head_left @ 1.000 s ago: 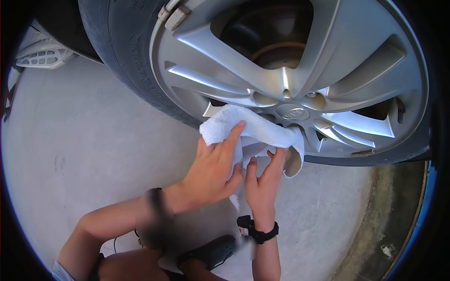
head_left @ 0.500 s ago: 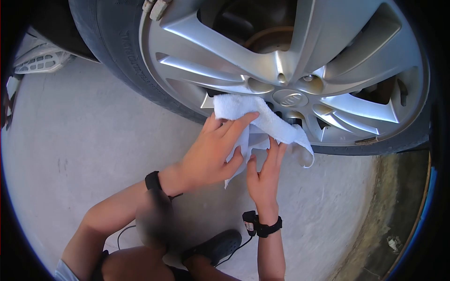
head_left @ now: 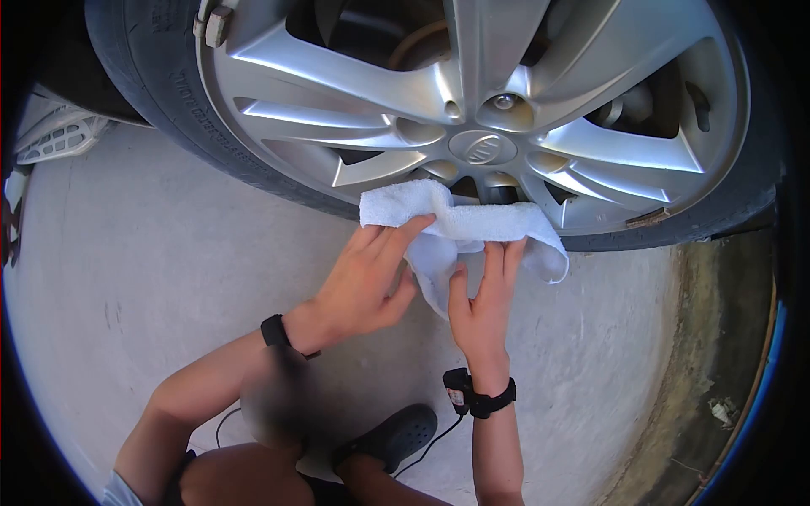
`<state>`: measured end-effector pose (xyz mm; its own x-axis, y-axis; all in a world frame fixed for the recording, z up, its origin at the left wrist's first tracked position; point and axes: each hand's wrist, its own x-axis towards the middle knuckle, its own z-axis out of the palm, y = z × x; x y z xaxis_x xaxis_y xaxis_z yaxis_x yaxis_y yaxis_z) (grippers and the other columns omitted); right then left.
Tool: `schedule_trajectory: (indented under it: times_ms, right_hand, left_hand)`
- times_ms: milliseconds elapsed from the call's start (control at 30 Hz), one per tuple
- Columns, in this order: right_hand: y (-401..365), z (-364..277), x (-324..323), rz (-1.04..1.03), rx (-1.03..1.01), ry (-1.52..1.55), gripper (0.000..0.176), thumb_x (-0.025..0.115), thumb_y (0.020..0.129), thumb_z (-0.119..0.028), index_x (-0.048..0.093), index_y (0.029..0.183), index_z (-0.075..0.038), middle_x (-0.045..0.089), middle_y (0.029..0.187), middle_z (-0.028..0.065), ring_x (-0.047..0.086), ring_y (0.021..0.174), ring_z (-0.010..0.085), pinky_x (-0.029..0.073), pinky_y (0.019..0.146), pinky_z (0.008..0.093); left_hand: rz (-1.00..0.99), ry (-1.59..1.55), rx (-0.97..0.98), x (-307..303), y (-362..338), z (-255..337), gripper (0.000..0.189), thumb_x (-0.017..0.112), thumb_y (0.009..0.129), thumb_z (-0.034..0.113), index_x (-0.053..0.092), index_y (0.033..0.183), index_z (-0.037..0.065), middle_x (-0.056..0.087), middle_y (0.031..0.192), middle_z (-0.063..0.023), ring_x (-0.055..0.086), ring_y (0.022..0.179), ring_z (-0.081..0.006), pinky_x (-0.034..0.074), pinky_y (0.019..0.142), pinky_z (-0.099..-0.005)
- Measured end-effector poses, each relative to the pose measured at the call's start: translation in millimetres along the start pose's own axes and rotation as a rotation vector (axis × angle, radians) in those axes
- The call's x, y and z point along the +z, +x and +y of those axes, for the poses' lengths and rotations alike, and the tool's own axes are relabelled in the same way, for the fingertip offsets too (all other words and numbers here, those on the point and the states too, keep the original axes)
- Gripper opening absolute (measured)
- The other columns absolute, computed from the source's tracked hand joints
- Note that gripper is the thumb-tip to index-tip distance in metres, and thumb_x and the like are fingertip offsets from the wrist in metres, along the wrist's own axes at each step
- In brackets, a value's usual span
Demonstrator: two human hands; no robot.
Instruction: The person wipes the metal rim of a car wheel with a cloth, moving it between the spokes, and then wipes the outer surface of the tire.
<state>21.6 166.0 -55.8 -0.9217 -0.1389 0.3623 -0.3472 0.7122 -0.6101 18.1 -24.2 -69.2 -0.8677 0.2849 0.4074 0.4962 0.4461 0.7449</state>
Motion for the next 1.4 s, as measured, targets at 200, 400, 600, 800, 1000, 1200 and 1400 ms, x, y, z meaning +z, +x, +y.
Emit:
schedule_trajectory:
  times_ms: [200, 400, 600, 800, 1000, 1200, 1400]
  right_hand:
    - [13, 2, -8, 0.034, -0.02, 0.024, 0.037, 0.055, 0.086, 0.001, 0.052, 0.123, 0.003, 0.028, 0.151, 0.036, 0.04, 0.129, 0.0536, 0.036, 0.106, 0.0529]
    - [31, -11, -11, 0.009, -0.049, 0.008, 0.032, 0.056, 0.084, 0.002, 0.054, 0.116, 0.001, 0.04, 0.145, 0.0281, 0.051, 0.117, 0.0406, 0.043, 0.097, 0.0439]
    - [-4, 22, 14, -0.111, -0.029, -0.048, 0.039, 0.059, 0.083, -0.002, 0.055, 0.122, 0.003, 0.037, 0.15, 0.0294, 0.05, 0.117, 0.0446, 0.043, 0.098, 0.0509]
    - [-15, 32, 20, -0.031, 0.11, 0.119, 0.044, 0.057, 0.083, 0.002, 0.052, 0.127, 0.004, 0.037, 0.148, 0.0294, 0.049, 0.122, 0.0465, 0.042, 0.1, 0.0504]
    - [1, 30, 13, 0.012, 0.076, 0.207, 0.044, 0.056, 0.082, 0.005, 0.053, 0.126, 0.004, 0.036, 0.148, 0.0304, 0.048, 0.123, 0.047, 0.043, 0.099, 0.0491]
    - [8, 22, 8, -0.031, 0.018, 0.234, 0.041, 0.058, 0.082, 0.004, 0.056, 0.122, 0.004, 0.042, 0.147, 0.0282, 0.052, 0.116, 0.0471, 0.045, 0.098, 0.0476]
    - [4, 33, 19, -0.032, 0.107, 0.276, 0.047, 0.058, 0.084, 0.002, 0.055, 0.131, 0.001, 0.036, 0.152, 0.0296, 0.055, 0.116, 0.0488, 0.05, 0.092, 0.047]
  left_hand:
    - [0.022, 0.023, -0.022, 6, 10, 3, 0.07, 0.06, 0.079, 0.003, 0.039, 0.145, -0.002, 0.06, 0.112, -0.0228, 0.055, 0.1, -0.0417, 0.044, 0.09, -0.0462]
    - [-0.055, 0.055, -0.065, 13, 9, 0, 0.071, 0.061, 0.08, 0.006, 0.037, 0.146, -0.002, 0.06, 0.102, -0.0219, 0.056, 0.094, -0.0403, 0.044, 0.085, -0.0477]
    - [-0.108, 0.09, -0.215, 18, -19, -12, 0.07, 0.06, 0.081, 0.006, 0.036, 0.146, -0.004, 0.057, 0.117, -0.0258, 0.053, 0.11, -0.0437, 0.041, 0.097, -0.0486]
    - [-0.118, 0.081, -0.198, 14, -21, -15, 0.07, 0.057, 0.08, 0.001, 0.035, 0.146, -0.004, 0.048, 0.135, -0.0271, 0.043, 0.125, -0.047, 0.035, 0.107, -0.0502]
    - [-0.077, 0.058, -0.138, 14, -4, -6, 0.07, 0.056, 0.078, -0.002, 0.037, 0.145, -0.003, 0.047, 0.137, -0.0271, 0.041, 0.127, -0.0475, 0.032, 0.11, -0.0483]
    - [-0.077, 0.155, 0.175, 21, 9, -5, 0.064, 0.061, 0.078, 0.0, 0.044, 0.14, -0.002, 0.062, 0.107, -0.0197, 0.056, 0.102, -0.0419, 0.045, 0.089, -0.0469]
    - [-0.106, -0.011, 0.005, 35, 13, 0, 0.062, 0.06, 0.08, 0.001, 0.042, 0.139, -0.004, 0.06, 0.11, -0.0232, 0.058, 0.102, -0.0418, 0.047, 0.088, -0.0474]
